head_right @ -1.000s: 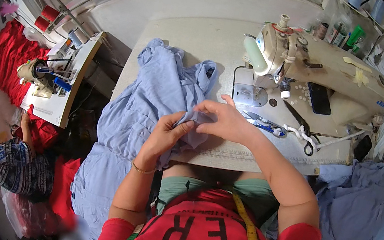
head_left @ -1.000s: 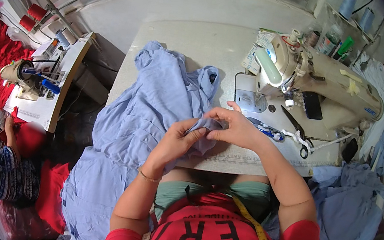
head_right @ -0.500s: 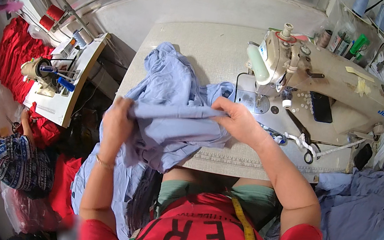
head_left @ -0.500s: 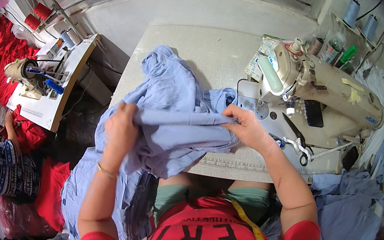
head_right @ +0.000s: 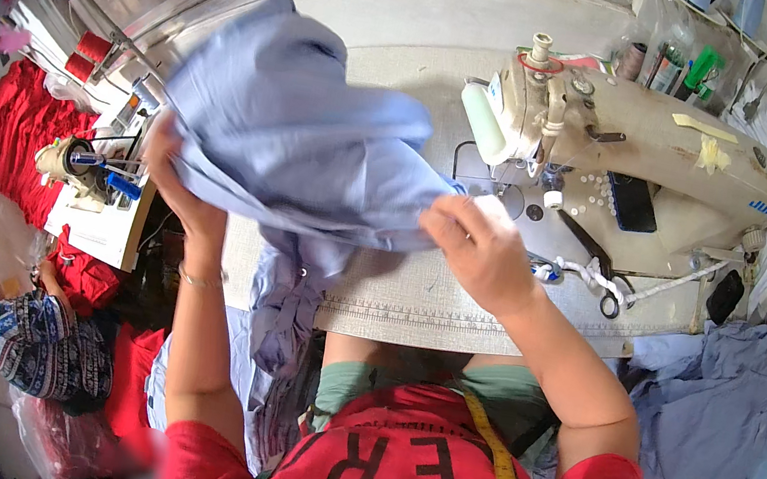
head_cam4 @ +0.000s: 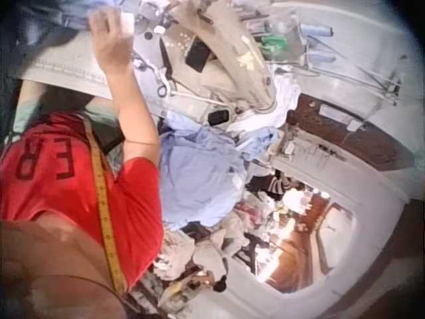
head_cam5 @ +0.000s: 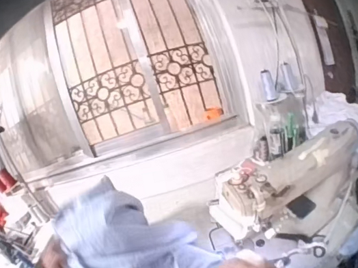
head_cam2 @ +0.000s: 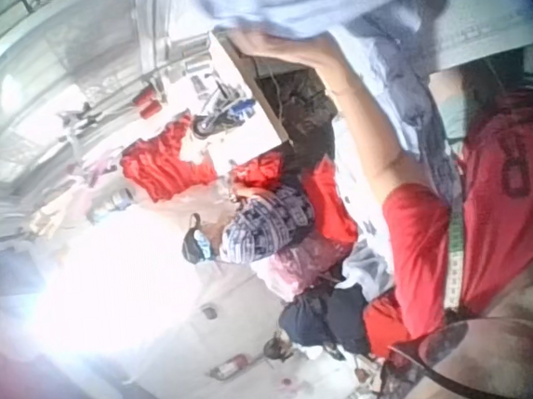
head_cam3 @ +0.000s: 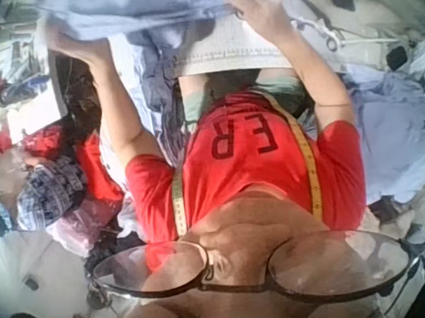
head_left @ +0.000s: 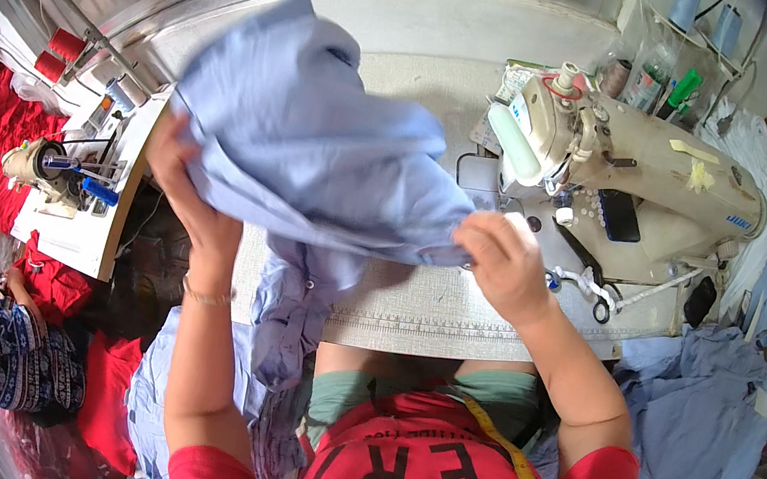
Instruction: The person trims loose threads from a light blue garment by hand using thread snips and a seam ripper.
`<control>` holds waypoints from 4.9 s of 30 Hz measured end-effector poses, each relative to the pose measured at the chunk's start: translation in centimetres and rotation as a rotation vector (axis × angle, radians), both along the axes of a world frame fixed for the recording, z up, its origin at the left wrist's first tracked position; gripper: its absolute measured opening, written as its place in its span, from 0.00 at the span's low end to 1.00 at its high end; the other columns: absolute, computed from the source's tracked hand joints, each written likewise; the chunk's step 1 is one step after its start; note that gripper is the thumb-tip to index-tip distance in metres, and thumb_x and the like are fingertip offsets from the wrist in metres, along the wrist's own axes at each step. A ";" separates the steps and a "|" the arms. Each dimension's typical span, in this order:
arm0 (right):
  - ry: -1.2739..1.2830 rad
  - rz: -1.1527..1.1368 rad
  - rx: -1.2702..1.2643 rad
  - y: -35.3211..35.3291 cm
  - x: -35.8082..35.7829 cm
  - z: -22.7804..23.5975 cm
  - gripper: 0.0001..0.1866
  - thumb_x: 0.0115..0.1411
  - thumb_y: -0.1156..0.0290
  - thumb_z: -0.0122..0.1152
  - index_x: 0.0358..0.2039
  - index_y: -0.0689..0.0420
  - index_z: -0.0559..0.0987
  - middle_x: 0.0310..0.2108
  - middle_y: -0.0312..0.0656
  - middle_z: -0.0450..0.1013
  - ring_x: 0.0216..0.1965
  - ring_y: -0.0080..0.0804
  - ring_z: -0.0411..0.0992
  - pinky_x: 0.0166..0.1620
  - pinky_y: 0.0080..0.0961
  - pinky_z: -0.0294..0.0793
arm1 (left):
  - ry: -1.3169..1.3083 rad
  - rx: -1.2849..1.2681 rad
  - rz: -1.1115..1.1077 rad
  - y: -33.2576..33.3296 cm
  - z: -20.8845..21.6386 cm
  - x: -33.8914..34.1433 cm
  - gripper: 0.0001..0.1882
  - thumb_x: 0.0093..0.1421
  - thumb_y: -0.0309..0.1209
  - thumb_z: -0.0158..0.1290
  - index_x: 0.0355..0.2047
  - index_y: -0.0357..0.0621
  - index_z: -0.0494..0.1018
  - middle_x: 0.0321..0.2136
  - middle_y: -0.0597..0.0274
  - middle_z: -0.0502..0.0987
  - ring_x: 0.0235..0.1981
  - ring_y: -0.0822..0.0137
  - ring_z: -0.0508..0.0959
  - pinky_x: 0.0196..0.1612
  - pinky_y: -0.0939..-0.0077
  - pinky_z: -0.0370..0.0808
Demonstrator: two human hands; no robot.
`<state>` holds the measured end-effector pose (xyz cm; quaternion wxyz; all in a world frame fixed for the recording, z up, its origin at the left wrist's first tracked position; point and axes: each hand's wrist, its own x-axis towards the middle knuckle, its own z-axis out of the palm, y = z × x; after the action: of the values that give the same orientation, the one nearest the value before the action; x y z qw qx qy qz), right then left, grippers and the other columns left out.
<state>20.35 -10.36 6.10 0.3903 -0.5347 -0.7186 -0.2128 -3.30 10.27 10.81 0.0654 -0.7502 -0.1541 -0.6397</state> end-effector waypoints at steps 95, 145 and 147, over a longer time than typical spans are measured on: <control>0.278 0.003 -0.415 -3.0 -3.8 -2.8 0.06 0.53 0.72 0.57 0.30 0.58 0.73 0.26 0.42 0.67 0.31 0.43 0.67 0.37 0.36 0.64 | -0.291 -1.799 -0.941 -15.6 -11.5 4.1 0.09 0.58 0.30 0.56 0.37 0.41 0.72 0.30 0.68 0.74 0.29 0.76 0.72 0.34 0.81 0.69; 0.338 0.024 -0.376 -1.1 -4.1 -5.1 0.14 0.40 0.82 0.50 0.30 0.55 0.74 0.29 0.37 0.72 0.37 0.34 0.71 0.58 0.43 0.52 | 0.540 -1.101 -0.782 -15.8 -9.2 1.1 0.19 0.50 0.31 0.60 0.42 0.43 0.70 0.40 0.56 0.73 0.41 0.60 0.73 0.46 0.69 0.66; 0.335 0.035 -0.445 -1.3 -3.8 -4.7 0.14 0.41 0.82 0.50 0.30 0.56 0.74 0.28 0.37 0.73 0.37 0.34 0.71 0.58 0.43 0.52 | 0.553 -0.683 -0.383 -15.9 -6.7 1.9 0.18 0.47 0.29 0.60 0.39 0.41 0.71 0.37 0.56 0.74 0.41 0.58 0.72 0.48 0.68 0.65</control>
<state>16.51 -11.66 1.36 0.3803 -0.6223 -0.6824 0.0484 -1.36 -5.59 4.06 -0.2651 -0.8857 -0.1914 -0.3295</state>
